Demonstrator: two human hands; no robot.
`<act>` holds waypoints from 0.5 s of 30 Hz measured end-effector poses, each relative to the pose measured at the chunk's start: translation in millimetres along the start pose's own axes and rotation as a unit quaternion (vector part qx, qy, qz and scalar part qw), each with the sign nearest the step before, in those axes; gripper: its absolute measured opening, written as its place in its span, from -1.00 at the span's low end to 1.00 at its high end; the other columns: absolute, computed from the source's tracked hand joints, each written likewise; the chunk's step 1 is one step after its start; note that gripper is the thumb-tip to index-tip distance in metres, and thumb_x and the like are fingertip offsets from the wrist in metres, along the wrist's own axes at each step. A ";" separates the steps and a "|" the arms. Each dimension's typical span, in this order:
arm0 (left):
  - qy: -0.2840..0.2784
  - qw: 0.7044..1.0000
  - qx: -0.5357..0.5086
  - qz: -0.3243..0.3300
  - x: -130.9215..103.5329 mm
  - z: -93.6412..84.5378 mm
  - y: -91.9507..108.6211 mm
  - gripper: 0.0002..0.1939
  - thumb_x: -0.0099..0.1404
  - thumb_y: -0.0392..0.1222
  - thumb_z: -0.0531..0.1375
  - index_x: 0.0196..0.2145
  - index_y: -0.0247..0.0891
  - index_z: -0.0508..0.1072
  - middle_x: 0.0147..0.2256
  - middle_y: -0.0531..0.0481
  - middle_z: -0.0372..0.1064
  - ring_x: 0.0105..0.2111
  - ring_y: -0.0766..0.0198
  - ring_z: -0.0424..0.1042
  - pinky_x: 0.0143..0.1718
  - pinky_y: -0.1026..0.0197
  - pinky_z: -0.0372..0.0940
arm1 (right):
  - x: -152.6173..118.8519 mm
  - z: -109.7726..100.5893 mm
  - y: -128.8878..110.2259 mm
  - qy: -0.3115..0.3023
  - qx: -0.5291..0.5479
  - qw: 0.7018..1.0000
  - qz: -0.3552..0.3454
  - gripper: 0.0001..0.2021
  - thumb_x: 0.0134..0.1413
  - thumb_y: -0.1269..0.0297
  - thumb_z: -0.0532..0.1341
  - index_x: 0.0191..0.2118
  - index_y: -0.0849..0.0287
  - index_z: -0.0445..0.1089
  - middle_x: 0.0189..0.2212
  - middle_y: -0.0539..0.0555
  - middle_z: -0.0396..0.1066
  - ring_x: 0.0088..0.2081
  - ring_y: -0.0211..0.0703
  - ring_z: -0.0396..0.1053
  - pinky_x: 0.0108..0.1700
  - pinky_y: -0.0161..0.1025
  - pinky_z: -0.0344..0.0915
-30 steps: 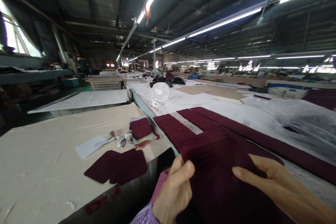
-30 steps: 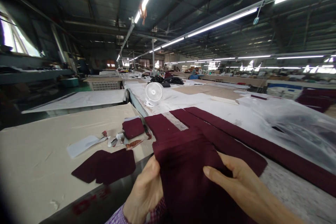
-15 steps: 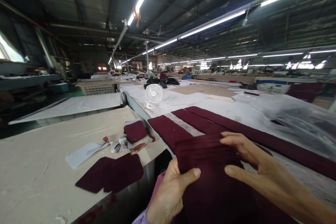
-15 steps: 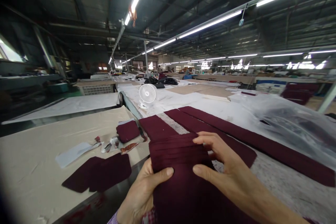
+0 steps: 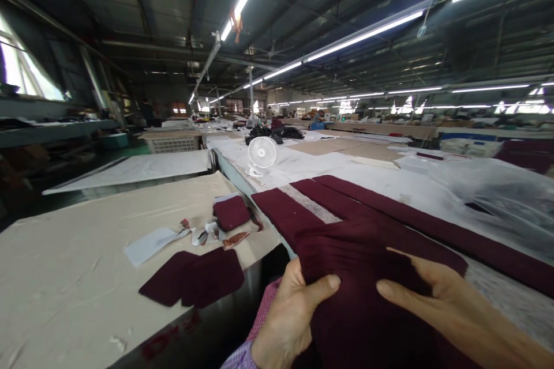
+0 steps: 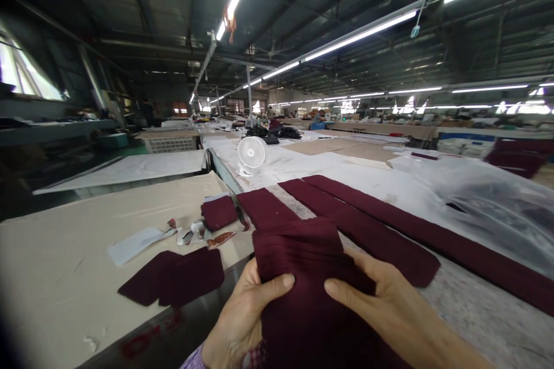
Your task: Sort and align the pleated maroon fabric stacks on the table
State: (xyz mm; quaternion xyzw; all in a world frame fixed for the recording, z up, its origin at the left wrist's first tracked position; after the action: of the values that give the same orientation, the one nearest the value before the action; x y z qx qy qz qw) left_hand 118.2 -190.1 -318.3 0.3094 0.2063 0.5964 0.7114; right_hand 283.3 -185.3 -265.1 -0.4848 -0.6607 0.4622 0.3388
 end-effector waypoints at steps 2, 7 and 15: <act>-0.006 1.000 0.004 0.001 -1.0 2.9 1.9 -0.74 -0.03 -0.33 0.38 -0.32 -0.32 0.51 -0.38 -0.07 0.55 -0.39 0.26 0.50 -0.27 0.24 0.34 | -0.6 1.7 -1.7 -0.010 0.000 1.000 0.027 -0.57 -0.05 0.18 0.31 0.00 0.05 0.43 -0.06 0.07 0.51 -0.15 0.13 0.49 -0.19 -0.11 0.50; -0.002 0.999 -0.047 0.022 -1.3 6.6 10.1 -0.76 0.13 -0.18 0.30 -0.23 -0.29 0.52 -0.22 -0.11 0.54 -0.14 0.14 0.48 -0.02 0.12 0.30 | -0.3 -0.4 -1.3 -0.018 0.008 0.999 0.033 -0.63 -0.03 0.23 0.29 -0.03 -0.01 0.45 -0.08 0.01 0.52 -0.13 0.11 0.49 -0.10 -0.10 0.47; -0.023 0.984 -0.170 -0.053 2.6 7.1 11.1 -0.57 0.31 0.02 0.05 -0.04 -0.32 0.46 -0.15 -0.16 0.53 0.02 0.04 0.39 0.14 -0.02 0.19 | -0.2 0.7 -1.1 -0.012 -0.012 0.999 0.038 -0.67 -0.10 0.24 0.32 -0.12 0.07 0.49 -0.13 0.02 0.54 -0.24 0.04 0.51 -0.20 -0.20 0.47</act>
State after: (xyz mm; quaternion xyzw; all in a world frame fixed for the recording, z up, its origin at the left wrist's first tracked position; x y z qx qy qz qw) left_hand 115.5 -187.8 -305.3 0.1856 0.1016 0.5771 0.7888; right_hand 282.4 -185.8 -264.3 -0.5077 -0.6513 0.4725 0.3078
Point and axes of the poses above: each hand's wrist, its own x-axis towards the middle knuckle, its own z-axis out of the palm, y = z × x, the point moved 4 cm from there along x, towards the middle knuckle
